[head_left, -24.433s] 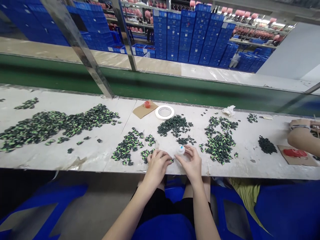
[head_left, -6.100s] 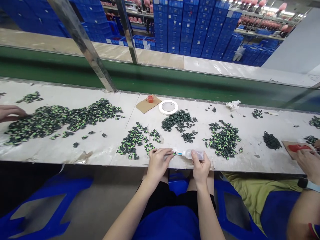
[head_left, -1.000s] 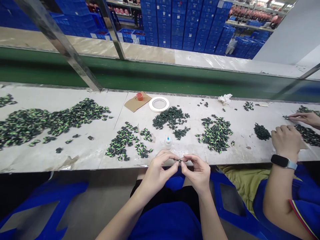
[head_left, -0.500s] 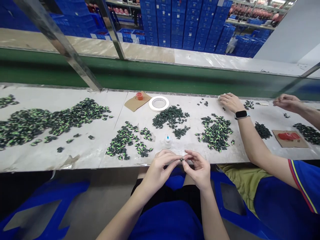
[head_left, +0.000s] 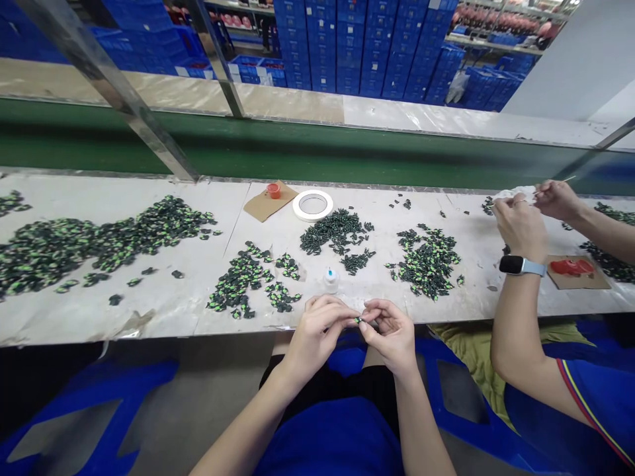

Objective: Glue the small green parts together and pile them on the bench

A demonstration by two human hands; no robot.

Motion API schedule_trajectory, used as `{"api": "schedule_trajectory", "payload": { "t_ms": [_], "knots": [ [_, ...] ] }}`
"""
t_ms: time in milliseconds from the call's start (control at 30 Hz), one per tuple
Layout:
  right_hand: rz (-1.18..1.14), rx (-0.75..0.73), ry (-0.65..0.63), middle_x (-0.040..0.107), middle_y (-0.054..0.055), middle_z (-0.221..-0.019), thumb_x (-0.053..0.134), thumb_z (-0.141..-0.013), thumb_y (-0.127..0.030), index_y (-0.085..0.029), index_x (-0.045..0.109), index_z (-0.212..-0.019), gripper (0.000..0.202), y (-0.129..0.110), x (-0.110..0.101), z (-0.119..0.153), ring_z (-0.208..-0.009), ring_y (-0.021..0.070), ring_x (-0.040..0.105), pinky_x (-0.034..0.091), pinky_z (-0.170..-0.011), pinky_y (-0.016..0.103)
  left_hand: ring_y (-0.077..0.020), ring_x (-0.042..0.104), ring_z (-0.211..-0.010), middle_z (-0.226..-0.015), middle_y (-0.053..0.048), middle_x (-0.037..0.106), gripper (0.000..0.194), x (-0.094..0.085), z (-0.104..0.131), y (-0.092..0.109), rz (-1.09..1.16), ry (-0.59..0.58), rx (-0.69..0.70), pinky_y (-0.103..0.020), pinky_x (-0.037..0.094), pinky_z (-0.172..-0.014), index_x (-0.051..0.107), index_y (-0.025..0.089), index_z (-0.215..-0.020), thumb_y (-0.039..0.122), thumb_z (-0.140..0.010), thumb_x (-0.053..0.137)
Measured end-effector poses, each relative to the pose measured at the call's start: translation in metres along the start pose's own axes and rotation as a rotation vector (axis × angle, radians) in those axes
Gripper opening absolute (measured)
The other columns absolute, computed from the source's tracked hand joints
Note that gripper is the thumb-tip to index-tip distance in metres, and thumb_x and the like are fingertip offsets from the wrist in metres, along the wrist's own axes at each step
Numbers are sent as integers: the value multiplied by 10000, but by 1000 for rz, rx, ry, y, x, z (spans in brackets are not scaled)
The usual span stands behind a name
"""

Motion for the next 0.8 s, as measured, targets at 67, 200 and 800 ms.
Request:
{"api": "schedule_trajectory", "payload": {
  "t_ms": [67,200,800],
  "knots": [
    [13,-19,8,639,-7,-623,759,-633,-251,-196,675,-874,261,2,-2,0,-643,137,643,567,-626,248,-183,638,-786,-776,-23,728,143,4,1,-2,29,8,-25,-354,458,-784,703,228,-896,186,-886,567],
    [114,-37,-37,657,0,-652,720,-669,-247,-200,682,-890,229,-1,-15,0,-645,141,656,575,-641,260,-196,641,-788,-796,-40,726,140,20,1,-7,67,-47,-94,-369,478,-778,715,233,-899,198,-873,582],
    [734,-404,589,638,118,-1068,634,-818,-357,-182,659,-1071,309,-22,-108,-31,-1014,234,604,555,-759,356,-278,479,-1029,-974,-81,693,267,115,-106,-14,-378,-243,-116,-432,379,-856,702,209,-930,55,-863,495]
  ]
}}
Point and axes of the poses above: each hand's wrist, its own z-axis away from the middle knuckle, its own x-axis out of the palm, y = z × x, the point moved 2 cm from there along -z, towards the middle knuckle
